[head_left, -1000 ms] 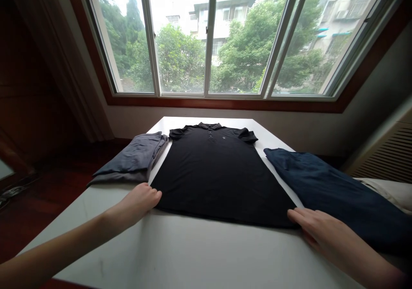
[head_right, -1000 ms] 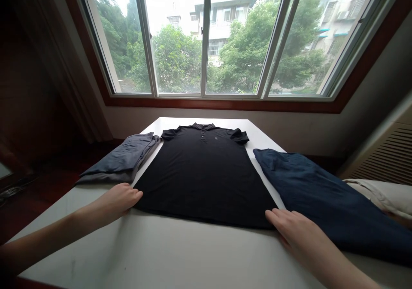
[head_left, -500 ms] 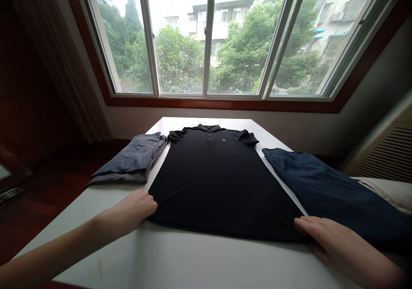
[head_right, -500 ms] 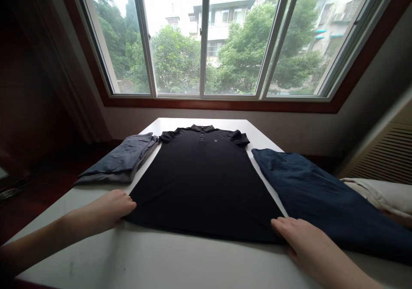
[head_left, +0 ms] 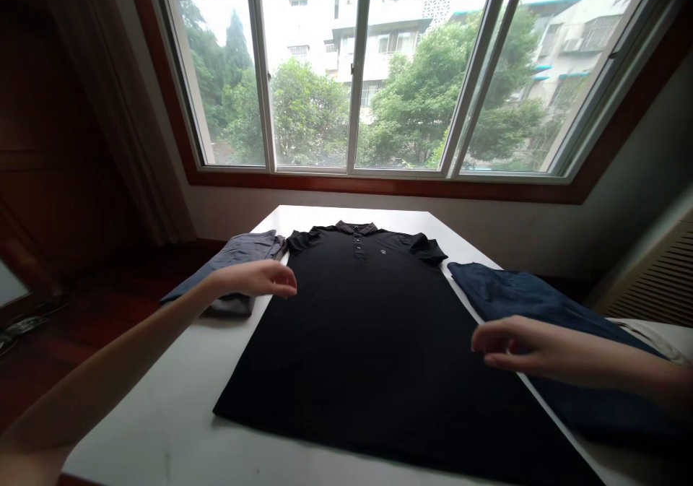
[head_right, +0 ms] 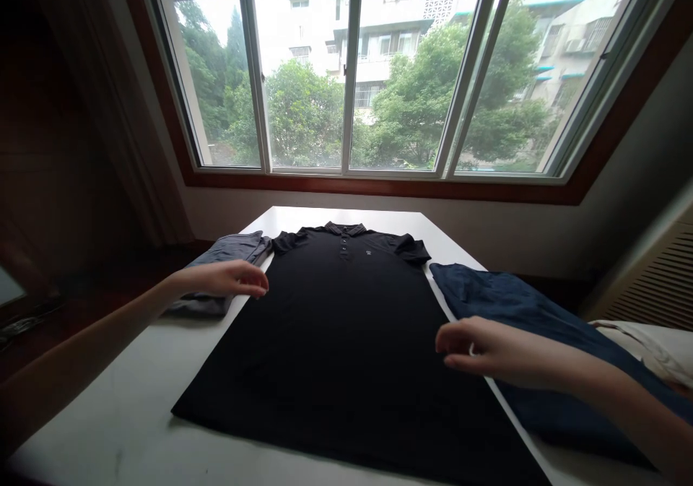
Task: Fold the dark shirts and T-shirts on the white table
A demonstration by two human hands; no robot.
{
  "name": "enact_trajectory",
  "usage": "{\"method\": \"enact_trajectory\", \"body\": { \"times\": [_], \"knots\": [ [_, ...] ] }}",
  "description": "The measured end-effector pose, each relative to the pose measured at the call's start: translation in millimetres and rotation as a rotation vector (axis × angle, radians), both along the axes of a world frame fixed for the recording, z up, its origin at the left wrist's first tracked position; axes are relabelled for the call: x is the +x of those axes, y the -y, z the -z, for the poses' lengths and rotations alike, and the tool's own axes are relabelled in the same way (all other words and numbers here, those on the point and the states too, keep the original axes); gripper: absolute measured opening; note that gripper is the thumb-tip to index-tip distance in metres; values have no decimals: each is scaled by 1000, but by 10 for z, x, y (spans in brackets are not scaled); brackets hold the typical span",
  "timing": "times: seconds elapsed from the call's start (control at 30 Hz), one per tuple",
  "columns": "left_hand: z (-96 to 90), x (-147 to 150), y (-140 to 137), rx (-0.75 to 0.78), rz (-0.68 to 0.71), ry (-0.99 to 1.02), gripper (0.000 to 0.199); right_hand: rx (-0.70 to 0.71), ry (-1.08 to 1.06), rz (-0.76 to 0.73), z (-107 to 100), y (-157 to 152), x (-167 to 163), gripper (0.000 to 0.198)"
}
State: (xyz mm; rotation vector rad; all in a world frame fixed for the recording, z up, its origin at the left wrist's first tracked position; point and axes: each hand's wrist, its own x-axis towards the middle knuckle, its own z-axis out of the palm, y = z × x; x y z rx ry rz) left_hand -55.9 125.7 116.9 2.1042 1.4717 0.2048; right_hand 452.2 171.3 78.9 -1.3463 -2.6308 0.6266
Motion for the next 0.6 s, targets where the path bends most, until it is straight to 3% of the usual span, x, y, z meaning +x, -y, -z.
{"method": "enact_trajectory", "body": {
  "times": [0.1, 0.17, 0.27, 0.47, 0.6],
  "knots": [
    [166, -114, -777, 120, -180, -40, 40, -169, -10, -98, -105, -423, -507, 31],
    [290, -124, -1236, 202, -427, -236, 38, -133, -79, -123, -2, -723, -792, 29],
    [477, -94, -1727, 297, -615, -371, 33, 3, -136, -90, 313, -1113, -1086, 23],
    [838, -208, -2172, 300, -787, -430, 32, 381, -137, 68, 952, -1379, -1206, 20],
    [1012, -354, -2276, 241, -837, -385, 37, 507, -186, 88, 1125, -1348, -1171, 18]
  ]
}}
